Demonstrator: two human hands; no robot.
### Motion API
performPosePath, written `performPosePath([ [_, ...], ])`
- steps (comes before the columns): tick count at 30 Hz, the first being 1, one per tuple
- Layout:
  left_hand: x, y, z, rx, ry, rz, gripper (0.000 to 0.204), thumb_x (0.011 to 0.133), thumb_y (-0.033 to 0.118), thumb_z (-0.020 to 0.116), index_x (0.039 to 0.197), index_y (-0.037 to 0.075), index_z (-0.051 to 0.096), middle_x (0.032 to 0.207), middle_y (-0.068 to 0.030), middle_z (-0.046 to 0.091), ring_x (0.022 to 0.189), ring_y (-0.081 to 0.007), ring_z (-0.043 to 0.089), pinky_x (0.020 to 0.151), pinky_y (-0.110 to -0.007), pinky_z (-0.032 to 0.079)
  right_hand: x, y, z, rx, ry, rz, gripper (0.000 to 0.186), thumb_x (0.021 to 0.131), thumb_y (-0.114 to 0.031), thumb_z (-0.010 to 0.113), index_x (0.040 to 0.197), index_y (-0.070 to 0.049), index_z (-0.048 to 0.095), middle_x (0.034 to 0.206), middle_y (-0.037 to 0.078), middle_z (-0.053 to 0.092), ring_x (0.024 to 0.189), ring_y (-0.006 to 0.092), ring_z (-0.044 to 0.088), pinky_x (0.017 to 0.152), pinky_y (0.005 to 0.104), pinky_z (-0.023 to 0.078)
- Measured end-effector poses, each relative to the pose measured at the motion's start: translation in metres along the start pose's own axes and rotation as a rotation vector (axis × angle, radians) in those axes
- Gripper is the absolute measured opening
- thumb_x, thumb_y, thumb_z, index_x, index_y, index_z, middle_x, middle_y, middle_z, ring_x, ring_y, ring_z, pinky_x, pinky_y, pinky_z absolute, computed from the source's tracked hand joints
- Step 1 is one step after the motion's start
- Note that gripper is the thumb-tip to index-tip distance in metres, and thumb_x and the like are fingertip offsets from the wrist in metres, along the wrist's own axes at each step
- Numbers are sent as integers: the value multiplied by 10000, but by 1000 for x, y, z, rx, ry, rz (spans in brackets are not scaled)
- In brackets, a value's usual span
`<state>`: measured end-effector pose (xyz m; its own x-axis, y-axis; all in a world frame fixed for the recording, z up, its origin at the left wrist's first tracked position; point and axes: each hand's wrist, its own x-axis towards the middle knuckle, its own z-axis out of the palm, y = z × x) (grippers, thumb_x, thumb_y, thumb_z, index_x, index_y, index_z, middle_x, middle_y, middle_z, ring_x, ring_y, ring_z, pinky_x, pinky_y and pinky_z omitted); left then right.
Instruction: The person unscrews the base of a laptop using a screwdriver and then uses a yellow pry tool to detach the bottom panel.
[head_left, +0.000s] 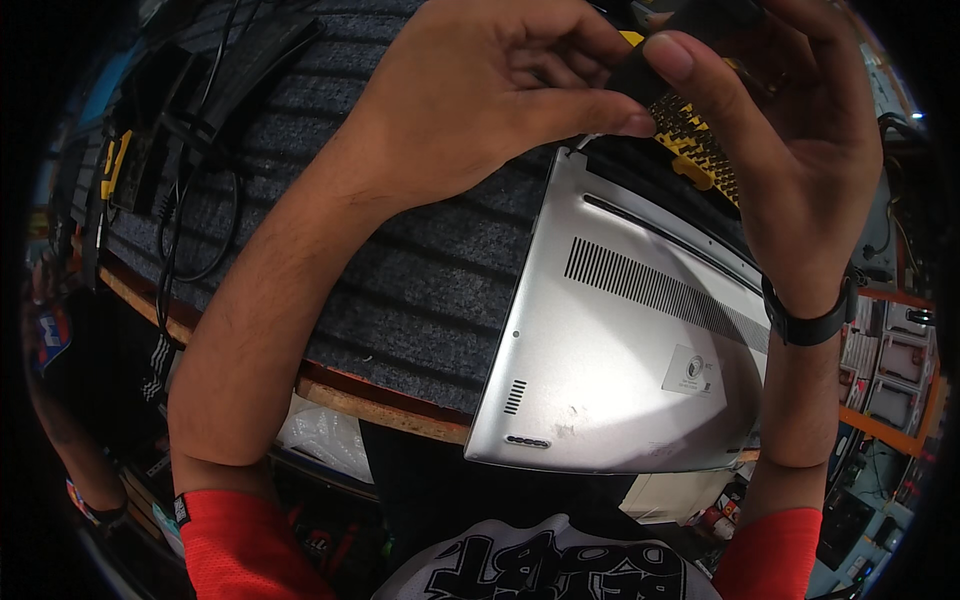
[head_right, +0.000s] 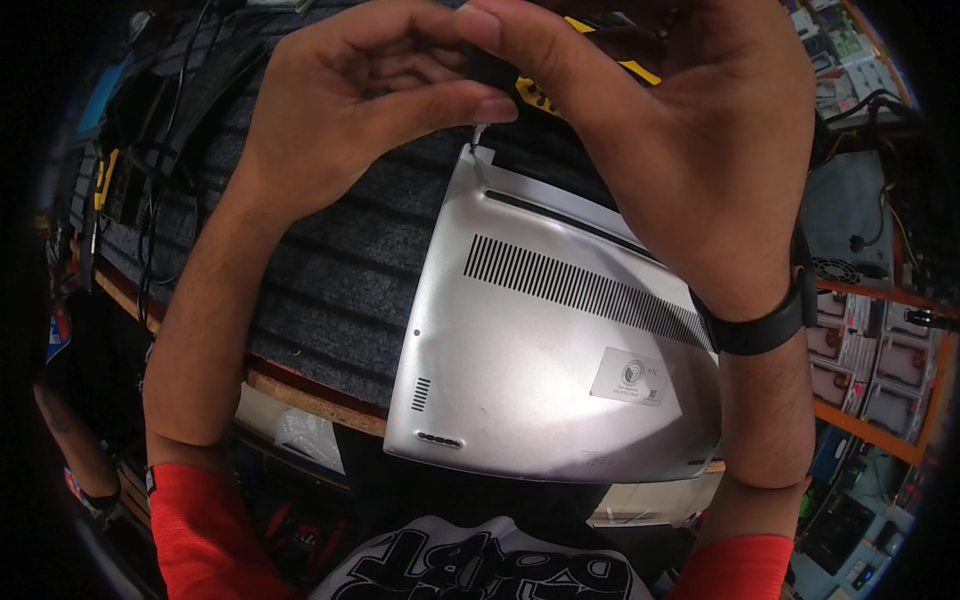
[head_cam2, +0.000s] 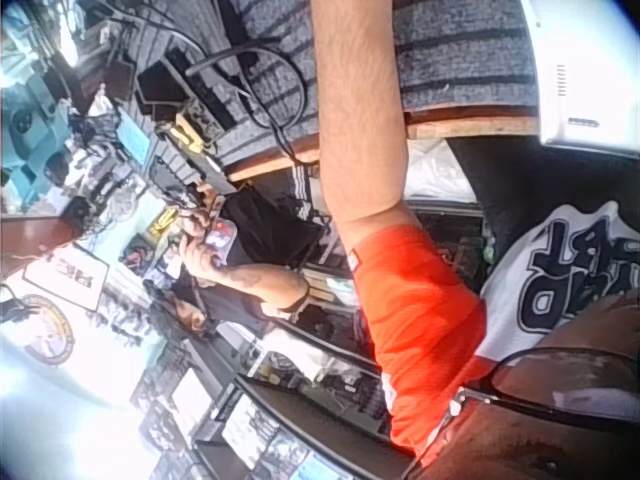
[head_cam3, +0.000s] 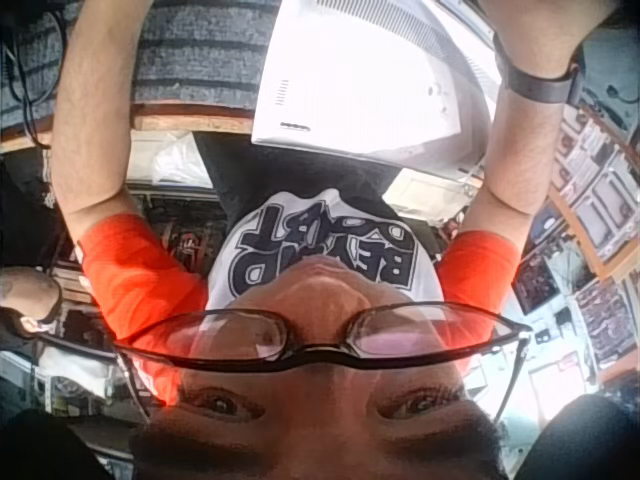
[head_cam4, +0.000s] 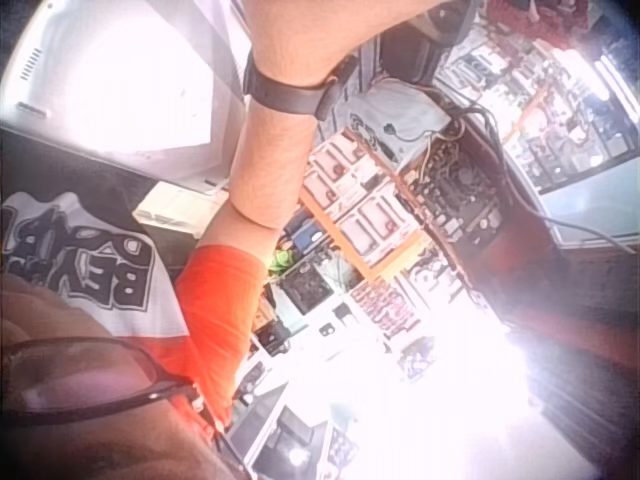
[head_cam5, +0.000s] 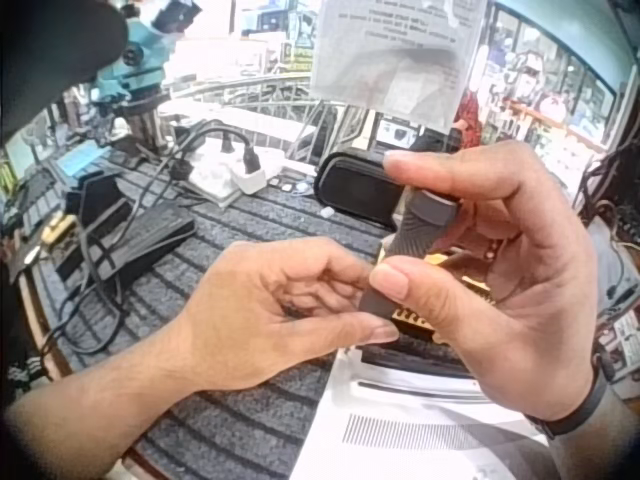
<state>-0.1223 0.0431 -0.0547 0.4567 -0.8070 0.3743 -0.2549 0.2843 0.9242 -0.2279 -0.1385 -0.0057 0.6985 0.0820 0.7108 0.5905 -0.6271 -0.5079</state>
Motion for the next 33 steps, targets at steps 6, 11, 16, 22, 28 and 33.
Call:
performPosePath([
  [6,0,-3,8,9,104,67,180,937,106,785,1045,-4,692,878,-42,740,789,-63,688,698,-209,551,-3,6,1,18,-38,-47,491,927,58,730,1372,17,526,1197,87,620,1068,126,667,899,252,570],
  [11,-3,-5,6,208,109,157,300,876,198,835,1076,13,709,922,-79,751,855,-158,747,784,-280,607,11,-5,1,103,-144,-49,455,958,61,662,1375,19,485,1233,105,598,1085,142,670,887,256,571],
  [16,-3,2,13,236,157,54,331,838,230,876,995,43,652,825,-37,699,793,-134,702,726,-284,581,40,-47,-27,-428,-460,118,455,974,-280,753,1317,-54,558,903,133,752,828,162,745,651,274,545],
  [22,-4,9,-2,319,45,-43,395,836,187,859,1150,52,662,902,-1,641,843,-100,633,737,-264,525,82,-46,-26,-489,-776,101,276,986,-270,716,1085,-38,603,684,80,645,634,213,667,612,335,486],
  [28,-2,-11,-35,325,-242,-90,286,839,42,643,1112,1,719,1019,-72,713,945,-164,674,839,-309,535,100,-67,-34,-616,-1087,384,215,993,-157,666,1173,-53,613,912,115,699,855,248,704,767,378,526],
  [33,-3,-24,-33,340,-277,-34,309,858,45,608,1128,8,754,1093,-107,715,981,-189,676,880,-336,535,96,-61,-26,-487,-1003,132,192,1020,-199,639,1141,-50,630,926,113,714,885,282,708,814,387,537],
])
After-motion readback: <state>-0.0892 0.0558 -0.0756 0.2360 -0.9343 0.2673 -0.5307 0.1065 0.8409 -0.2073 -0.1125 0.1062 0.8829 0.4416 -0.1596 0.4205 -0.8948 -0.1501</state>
